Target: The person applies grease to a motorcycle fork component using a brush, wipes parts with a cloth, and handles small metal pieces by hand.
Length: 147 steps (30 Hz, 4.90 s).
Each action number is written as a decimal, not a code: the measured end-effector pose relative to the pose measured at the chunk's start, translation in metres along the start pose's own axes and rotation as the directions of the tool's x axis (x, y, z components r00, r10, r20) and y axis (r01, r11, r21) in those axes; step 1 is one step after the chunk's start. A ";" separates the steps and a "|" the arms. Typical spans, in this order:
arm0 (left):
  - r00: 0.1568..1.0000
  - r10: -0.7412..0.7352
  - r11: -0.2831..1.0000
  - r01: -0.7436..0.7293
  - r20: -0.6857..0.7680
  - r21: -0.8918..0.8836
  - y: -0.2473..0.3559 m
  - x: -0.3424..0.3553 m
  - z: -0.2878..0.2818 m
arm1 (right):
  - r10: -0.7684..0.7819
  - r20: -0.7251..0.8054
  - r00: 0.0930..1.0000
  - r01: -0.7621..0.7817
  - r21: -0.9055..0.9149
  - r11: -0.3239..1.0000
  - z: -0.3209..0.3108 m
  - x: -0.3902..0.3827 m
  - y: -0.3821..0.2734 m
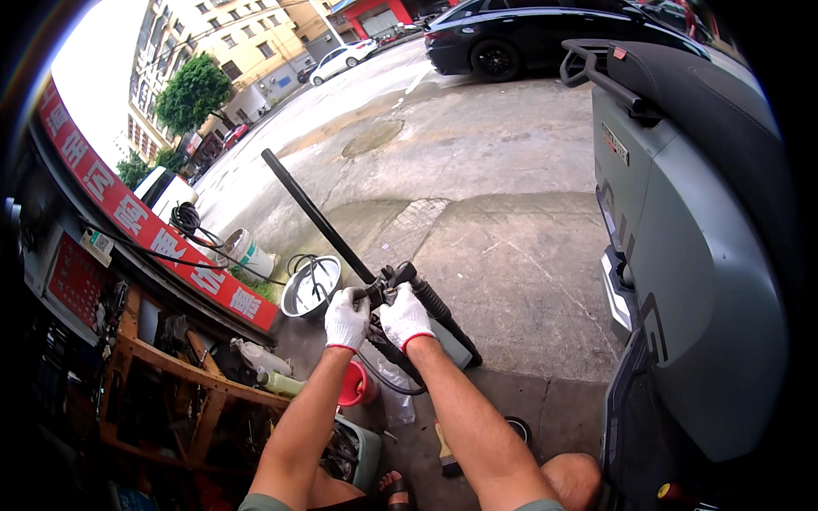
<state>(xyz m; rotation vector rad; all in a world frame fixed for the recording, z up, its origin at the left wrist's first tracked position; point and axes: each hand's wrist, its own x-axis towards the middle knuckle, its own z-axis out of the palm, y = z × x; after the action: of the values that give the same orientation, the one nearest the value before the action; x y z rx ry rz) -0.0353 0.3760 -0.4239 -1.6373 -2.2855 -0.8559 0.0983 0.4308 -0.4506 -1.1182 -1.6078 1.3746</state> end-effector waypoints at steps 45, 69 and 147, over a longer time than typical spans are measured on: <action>0.999 0.033 0.994 -0.036 -0.028 -0.104 0.019 0.006 -0.014 | 0.128 -0.096 0.987 -0.134 -0.049 0.990 -0.028 0.004 -0.003; 0.994 -0.100 0.995 0.101 0.037 -0.024 -0.019 -0.010 -0.027 | 0.272 -0.268 0.924 -0.201 0.266 0.943 -0.019 0.012 0.058; 0.840 0.047 0.714 0.350 0.540 -0.606 -0.070 -0.042 -0.049 | -0.108 0.291 0.951 0.229 -0.421 0.878 0.007 -0.044 -0.031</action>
<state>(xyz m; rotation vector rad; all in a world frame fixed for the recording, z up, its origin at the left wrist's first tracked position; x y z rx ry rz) -0.0924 0.2996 -0.4277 -2.2188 -2.6838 -1.6464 0.1024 0.3851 -0.4204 -1.0466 -2.2451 1.0907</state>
